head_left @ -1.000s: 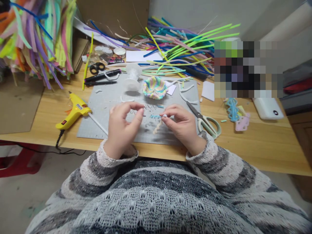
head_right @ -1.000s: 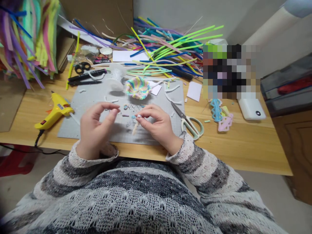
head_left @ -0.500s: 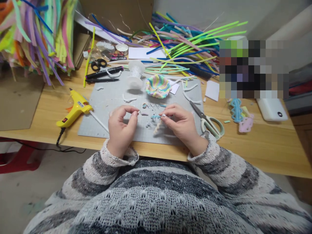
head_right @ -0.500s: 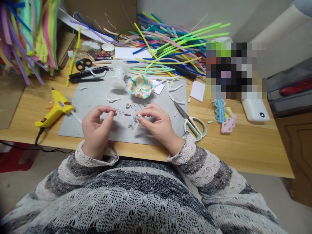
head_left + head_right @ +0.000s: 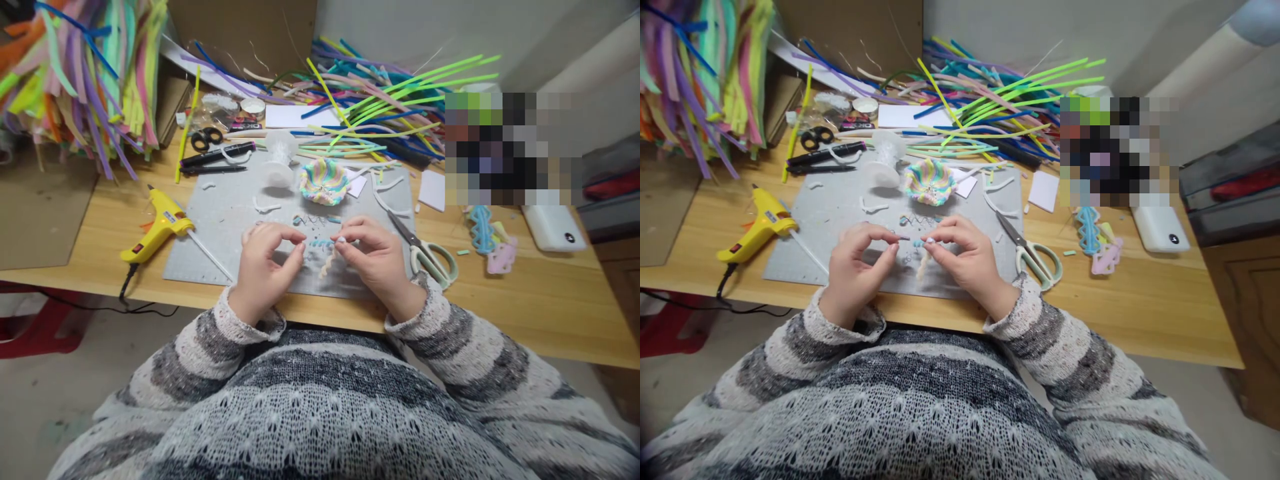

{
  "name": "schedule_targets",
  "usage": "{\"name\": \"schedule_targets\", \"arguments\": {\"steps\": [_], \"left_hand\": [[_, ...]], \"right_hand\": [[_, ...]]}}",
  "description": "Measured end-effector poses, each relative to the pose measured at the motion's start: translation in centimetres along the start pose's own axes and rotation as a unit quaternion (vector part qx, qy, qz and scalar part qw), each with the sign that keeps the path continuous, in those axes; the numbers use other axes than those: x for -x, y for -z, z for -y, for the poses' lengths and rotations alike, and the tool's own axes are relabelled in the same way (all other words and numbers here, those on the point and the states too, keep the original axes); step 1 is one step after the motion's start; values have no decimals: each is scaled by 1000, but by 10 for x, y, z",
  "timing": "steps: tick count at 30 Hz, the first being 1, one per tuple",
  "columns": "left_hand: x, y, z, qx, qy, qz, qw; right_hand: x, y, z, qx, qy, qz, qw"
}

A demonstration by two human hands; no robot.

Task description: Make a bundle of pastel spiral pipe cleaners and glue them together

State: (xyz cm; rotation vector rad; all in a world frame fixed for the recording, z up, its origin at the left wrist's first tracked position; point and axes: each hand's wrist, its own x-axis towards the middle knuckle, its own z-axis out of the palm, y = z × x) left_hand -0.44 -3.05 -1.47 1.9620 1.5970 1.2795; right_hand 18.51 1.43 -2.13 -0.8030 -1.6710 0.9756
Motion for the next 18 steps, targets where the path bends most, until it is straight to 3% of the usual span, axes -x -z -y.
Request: {"name": "schedule_targets", "arguments": {"steps": [6, 18], "left_hand": [[-4, -8, -15, 93, 22, 65, 993], [-12, -12, -20, 101, 55, 69, 991]], "right_hand": [[1, 2, 0, -19, 6, 4, 1000], [2, 2, 1, -26, 8, -5, 1000]]}}
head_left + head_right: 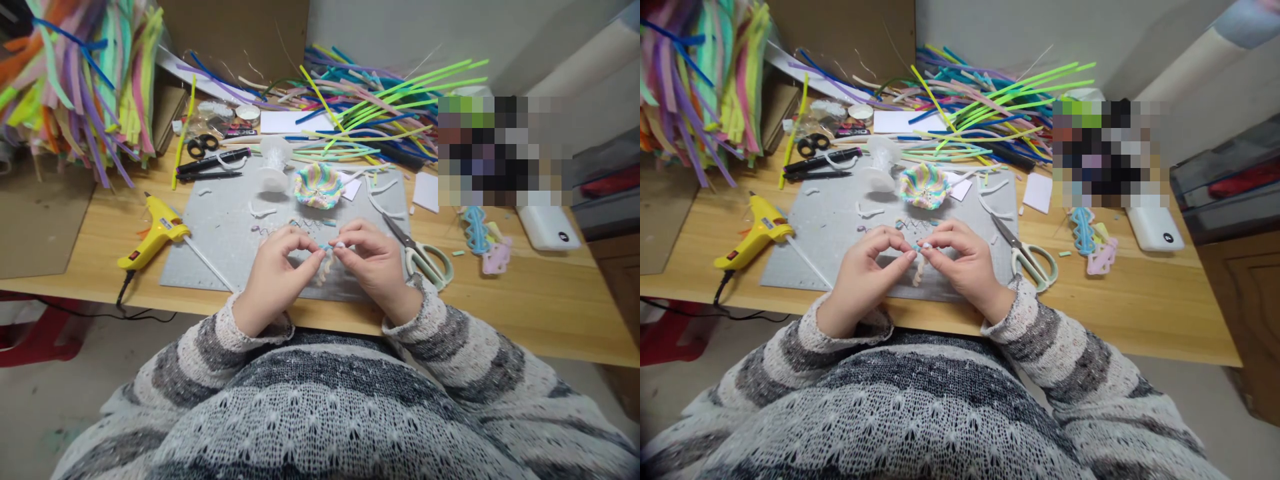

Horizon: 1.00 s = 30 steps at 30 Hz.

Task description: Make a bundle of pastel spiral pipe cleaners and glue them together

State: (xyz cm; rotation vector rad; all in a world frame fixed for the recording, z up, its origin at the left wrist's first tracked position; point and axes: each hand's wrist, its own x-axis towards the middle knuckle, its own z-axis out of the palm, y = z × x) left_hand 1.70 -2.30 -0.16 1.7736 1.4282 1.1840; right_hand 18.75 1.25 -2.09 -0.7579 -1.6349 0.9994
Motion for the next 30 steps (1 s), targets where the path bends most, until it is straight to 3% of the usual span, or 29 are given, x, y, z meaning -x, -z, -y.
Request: {"name": "schedule_targets", "arguments": {"steps": [5, 8, 13, 16, 18, 24, 30], "left_hand": [[-2, 11, -5, -3, 18, 14, 1000], [-4, 28, -11, -96, 17, 26, 995], [-4, 50, -15, -371, -7, 80, 925], [0, 48, -9, -442, -46, 122, 888], [2, 44, -2, -462, -68, 114, 877], [5, 37, 14, -443, -98, 62, 889], [9, 41, 12, -363, -38, 63, 929]], "right_hand": [[1, 0, 2, 9, 14, 6, 1000], [1, 1, 2, 11, 20, -1, 1000], [-1, 2, 1, 37, 25, -57, 997], [-2, 3, 1, 47, 26, -73, 996], [-2, 3, 2, 50, 29, -70, 996], [-1, 2, 3, 64, 28, -55, 996], [-2, 2, 3, 51, 29, -45, 997]]}}
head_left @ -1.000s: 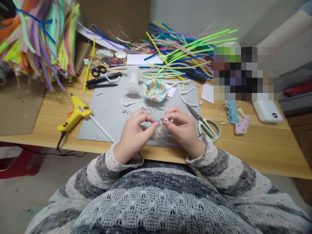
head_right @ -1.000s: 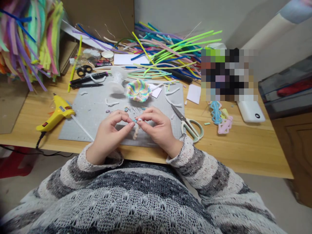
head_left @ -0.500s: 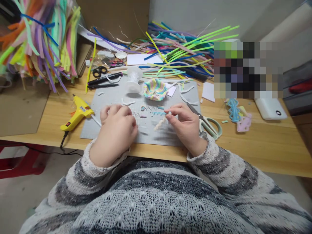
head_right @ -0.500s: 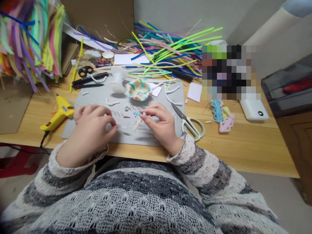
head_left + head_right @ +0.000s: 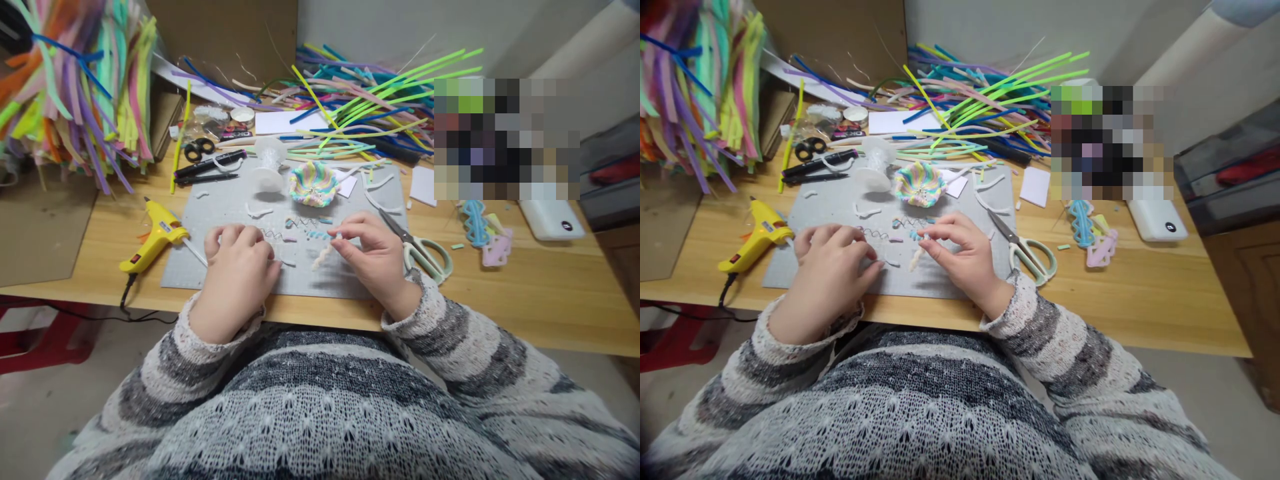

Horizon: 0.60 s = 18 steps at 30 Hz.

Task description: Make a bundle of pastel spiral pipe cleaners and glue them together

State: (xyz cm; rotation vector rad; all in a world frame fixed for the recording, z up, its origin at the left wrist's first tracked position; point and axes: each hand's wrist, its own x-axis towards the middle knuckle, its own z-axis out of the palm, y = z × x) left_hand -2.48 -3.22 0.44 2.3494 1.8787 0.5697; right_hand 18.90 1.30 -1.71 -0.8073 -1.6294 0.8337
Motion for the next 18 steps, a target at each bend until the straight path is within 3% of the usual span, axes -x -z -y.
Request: {"name": "schedule_targets", "arguments": {"steps": [8, 13, 18], "left_hand": [[9, 24, 12, 22, 44, -83, 995], [6, 15, -20, 155, 2, -37, 987], [0, -2, -47, 165, -10, -75, 983]], "right_hand": [[2, 0, -2, -33, -19, 17, 999], [3, 0, -1, -44, -14, 44, 998], [3, 1, 0, -51, -1, 49, 998]]}}
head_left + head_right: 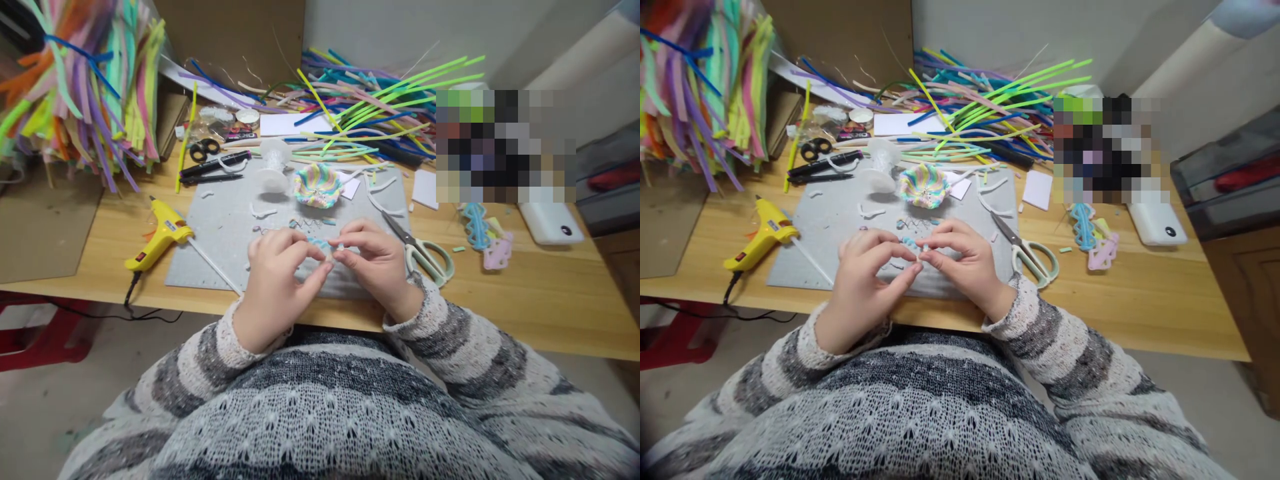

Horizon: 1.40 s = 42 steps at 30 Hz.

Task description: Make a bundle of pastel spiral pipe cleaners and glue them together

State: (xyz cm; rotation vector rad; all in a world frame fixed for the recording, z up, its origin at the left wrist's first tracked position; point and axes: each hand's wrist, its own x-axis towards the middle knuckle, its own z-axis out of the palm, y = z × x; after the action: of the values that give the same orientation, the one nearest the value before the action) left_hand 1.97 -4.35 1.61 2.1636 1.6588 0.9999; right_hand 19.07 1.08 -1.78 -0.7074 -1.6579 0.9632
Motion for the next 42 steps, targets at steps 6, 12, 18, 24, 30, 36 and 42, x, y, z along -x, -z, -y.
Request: {"name": "schedule_targets", "arguments": {"steps": [6, 12, 18, 24, 30, 36, 42], "left_hand": [[-4, -5, 0, 7, -12, -20, 1000], [-6, -1, 1, -1, -1, -38, 999], [-7, 1, 0, 1, -2, -27, 1000], [-3, 5, -4, 25, -15, -18, 999], [18, 44, 48, -31, 63, -163, 984], [41, 106, 124, -218, 264, -64, 937], [46, 113, 144, -282, 309, 51, 907]], "right_hand": [[1, 0, 0, 6, -6, 3, 1000], [1, -2, -5, -6, -13, 0, 1000], [-1, -4, -5, -5, -27, 18, 999], [0, -3, -4, 2, -19, 23, 1000], [1, -3, -4, -8, -27, 2, 1000], [1, -5, -5, -13, -25, 8, 1000], [0, -5, -6, -13, -21, -4, 1000]]}}
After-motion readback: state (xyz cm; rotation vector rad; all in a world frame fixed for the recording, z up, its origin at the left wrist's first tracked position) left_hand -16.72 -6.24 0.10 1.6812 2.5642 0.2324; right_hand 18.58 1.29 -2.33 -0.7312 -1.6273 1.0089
